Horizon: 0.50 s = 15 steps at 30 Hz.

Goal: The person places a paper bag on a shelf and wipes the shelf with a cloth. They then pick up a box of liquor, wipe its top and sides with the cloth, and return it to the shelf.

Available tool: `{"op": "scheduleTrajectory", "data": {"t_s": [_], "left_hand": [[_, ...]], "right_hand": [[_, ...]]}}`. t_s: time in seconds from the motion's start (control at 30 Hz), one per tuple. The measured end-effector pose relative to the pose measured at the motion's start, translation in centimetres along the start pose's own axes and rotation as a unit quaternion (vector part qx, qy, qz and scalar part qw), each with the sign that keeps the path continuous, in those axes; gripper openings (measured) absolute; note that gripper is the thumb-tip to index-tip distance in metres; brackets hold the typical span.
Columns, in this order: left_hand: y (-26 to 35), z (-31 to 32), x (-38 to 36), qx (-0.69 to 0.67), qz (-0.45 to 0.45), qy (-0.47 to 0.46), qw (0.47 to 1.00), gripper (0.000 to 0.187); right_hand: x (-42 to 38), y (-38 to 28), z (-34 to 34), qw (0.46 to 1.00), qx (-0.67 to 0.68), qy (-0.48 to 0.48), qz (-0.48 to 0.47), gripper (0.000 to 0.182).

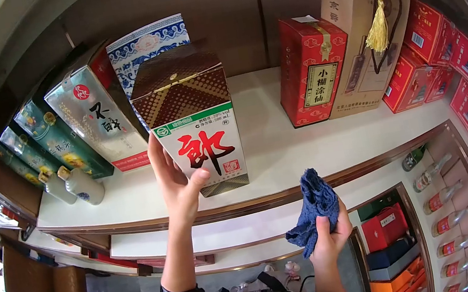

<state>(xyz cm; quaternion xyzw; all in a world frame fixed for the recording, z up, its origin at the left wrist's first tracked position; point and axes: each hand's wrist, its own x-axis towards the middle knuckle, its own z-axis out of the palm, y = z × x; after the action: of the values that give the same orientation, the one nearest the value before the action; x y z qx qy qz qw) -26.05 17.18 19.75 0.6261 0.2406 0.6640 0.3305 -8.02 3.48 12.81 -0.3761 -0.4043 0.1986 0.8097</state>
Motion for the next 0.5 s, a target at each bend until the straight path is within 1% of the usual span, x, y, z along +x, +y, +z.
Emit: {"op": "scheduleTrajectory", "data": {"t_s": [0.07,0.1,0.17,0.2,0.27,0.4,0.47,0.5], "left_hand": [[-0.3,0.3,-0.9,-0.011,-0.027,0.029,0.999,0.094],[-0.4,0.2,-1.0,-0.01,-0.027,0.029,0.999,0.094],[-0.4,-0.1,-1.1,0.009,-0.101,-0.018,0.995,0.082],[-0.2,-0.2,-1.0,0.01,-0.101,-0.019,0.995,0.082],[0.3,-0.4,-0.9,0.017,-0.107,-0.032,0.994,0.073],[0.2,-1.2,-0.7,0.007,-0.106,-0.058,0.993,0.068],[-0.3,-1.6,-0.7,0.094,-0.05,-0.071,0.992,0.064],[-0.5,-1.8,-0.7,0.083,-0.056,-0.082,0.992,0.063]], "right_hand": [[0.2,0.1,0.3,1.0,0.001,0.006,0.002,0.035],[0.3,0.1,0.4,1.0,0.002,0.012,0.004,0.035],[0.4,0.3,0.5,1.0,0.011,0.009,0.008,0.035],[0.4,0.4,0.5,1.0,0.02,0.006,0.012,0.035],[0.5,0.4,0.8,1.0,0.02,0.01,0.01,0.035],[0.7,1.0,0.7,0.999,0.048,0.012,0.02,0.038],[0.6,1.1,0.9,0.999,0.048,0.008,0.024,0.039],[0.6,1.1,1.0,0.998,0.047,0.004,0.03,0.039]]}}
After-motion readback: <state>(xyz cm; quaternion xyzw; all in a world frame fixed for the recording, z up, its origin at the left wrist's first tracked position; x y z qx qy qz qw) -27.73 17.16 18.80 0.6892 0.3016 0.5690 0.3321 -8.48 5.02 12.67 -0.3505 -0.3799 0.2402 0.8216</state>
